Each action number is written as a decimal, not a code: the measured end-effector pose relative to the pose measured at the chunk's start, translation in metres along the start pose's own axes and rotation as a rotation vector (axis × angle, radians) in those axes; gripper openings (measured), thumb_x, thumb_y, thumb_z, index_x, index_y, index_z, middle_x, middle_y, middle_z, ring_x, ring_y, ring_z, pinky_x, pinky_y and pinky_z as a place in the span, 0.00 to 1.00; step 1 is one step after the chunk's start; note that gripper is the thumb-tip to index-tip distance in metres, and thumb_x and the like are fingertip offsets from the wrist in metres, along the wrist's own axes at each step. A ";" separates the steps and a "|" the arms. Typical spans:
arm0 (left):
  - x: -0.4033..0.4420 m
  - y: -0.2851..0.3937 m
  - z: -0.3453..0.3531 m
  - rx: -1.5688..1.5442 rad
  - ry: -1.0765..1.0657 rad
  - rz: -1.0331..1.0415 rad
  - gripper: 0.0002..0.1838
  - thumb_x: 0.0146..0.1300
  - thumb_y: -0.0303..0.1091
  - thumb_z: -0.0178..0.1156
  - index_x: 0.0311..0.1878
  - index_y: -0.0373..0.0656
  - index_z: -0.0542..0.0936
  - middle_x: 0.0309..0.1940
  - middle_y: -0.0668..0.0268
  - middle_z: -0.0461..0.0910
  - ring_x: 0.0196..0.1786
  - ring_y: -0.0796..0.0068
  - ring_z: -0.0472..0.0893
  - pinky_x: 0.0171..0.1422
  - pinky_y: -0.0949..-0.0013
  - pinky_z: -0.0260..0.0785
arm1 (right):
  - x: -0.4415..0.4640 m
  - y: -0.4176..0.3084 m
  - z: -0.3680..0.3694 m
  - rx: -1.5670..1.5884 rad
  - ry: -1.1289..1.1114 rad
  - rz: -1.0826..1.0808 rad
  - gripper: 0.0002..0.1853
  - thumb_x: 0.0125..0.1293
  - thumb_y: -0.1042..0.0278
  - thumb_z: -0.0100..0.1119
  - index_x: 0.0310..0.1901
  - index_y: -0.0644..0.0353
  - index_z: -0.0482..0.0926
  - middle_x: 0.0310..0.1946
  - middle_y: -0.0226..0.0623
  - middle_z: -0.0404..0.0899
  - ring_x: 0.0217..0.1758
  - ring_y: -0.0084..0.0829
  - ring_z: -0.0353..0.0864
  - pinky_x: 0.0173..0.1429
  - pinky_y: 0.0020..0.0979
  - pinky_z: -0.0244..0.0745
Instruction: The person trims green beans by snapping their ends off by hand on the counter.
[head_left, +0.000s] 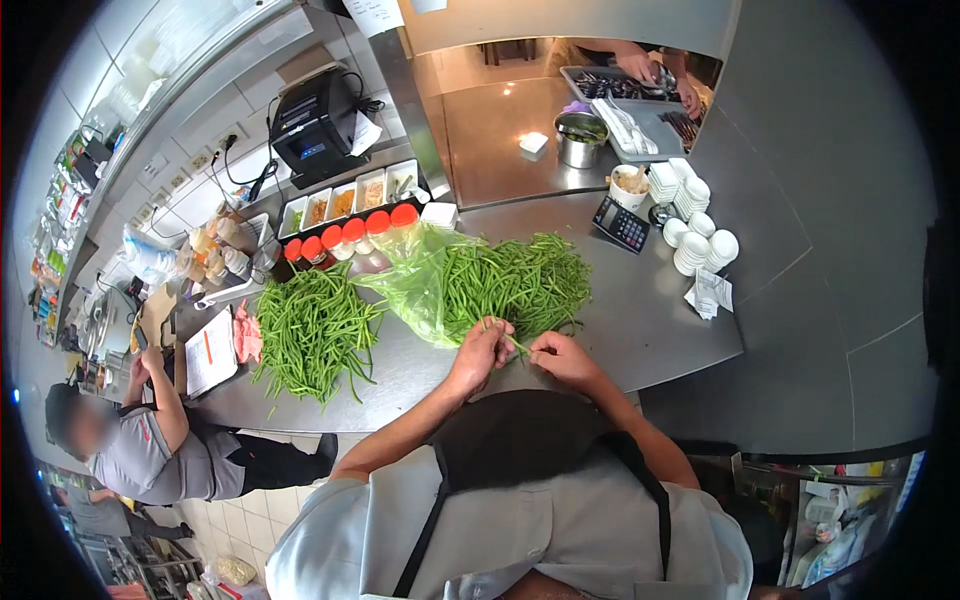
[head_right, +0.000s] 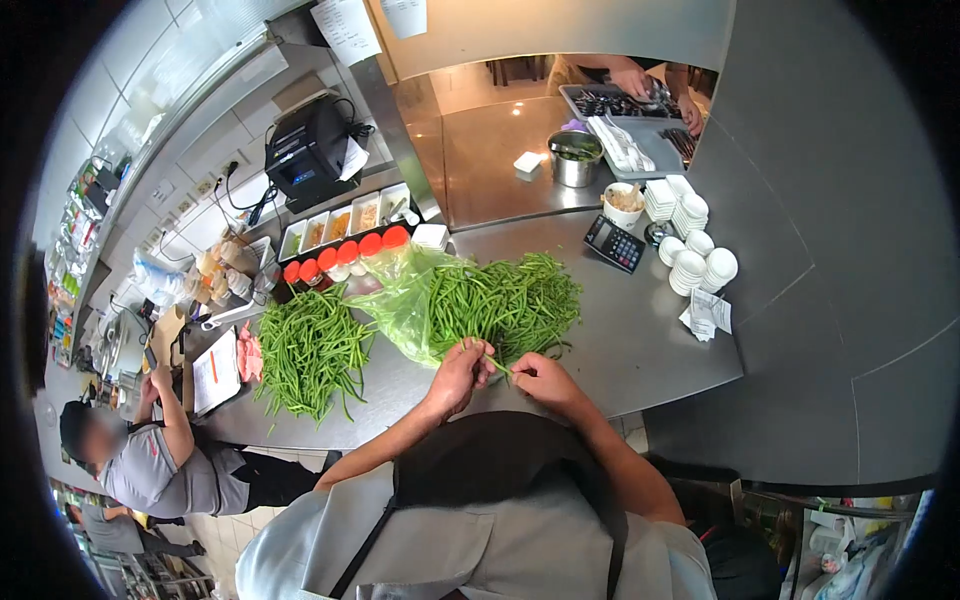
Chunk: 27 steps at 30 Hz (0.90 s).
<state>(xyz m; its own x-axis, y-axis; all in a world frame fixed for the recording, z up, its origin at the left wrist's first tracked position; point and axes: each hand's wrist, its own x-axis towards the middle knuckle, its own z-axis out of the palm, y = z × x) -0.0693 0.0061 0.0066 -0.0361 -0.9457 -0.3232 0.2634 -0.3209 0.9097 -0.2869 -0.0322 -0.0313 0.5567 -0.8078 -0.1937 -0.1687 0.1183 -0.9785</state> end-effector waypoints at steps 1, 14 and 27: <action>0.001 -0.002 -0.001 0.004 -0.013 0.001 0.15 0.85 0.45 0.47 0.51 0.44 0.77 0.31 0.69 0.80 0.29 0.80 0.73 0.32 0.74 0.65 | -0.001 0.001 0.000 -0.028 0.001 -0.015 0.09 0.70 0.67 0.66 0.46 0.63 0.82 0.37 0.27 0.82 0.39 0.20 0.78 0.45 0.29 0.76; 0.001 -0.013 0.000 0.288 -0.255 0.015 0.15 0.86 0.43 0.49 0.49 0.44 0.78 0.33 0.71 0.79 0.33 0.82 0.75 0.38 0.74 0.69 | 0.014 0.011 -0.009 -0.143 0.325 0.016 0.07 0.66 0.67 0.61 0.37 0.63 0.80 0.30 0.31 0.81 0.32 0.25 0.78 0.40 0.33 0.76; 0.013 -0.031 -0.023 1.392 -0.268 0.491 0.14 0.68 0.33 0.61 0.55 0.48 0.80 0.45 0.51 0.84 0.50 0.43 0.84 0.54 0.46 0.78 | 0.013 0.040 -0.009 -0.393 0.293 -0.141 0.13 0.66 0.67 0.62 0.49 0.64 0.86 0.41 0.48 0.88 0.44 0.46 0.88 0.52 0.41 0.82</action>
<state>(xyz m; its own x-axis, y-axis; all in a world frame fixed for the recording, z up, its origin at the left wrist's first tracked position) -0.0563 0.0055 -0.0319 -0.4299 -0.9029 -0.0047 -0.7960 0.3766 0.4739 -0.2940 -0.0434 -0.0719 0.3540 -0.9350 0.0209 -0.4329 -0.1837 -0.8825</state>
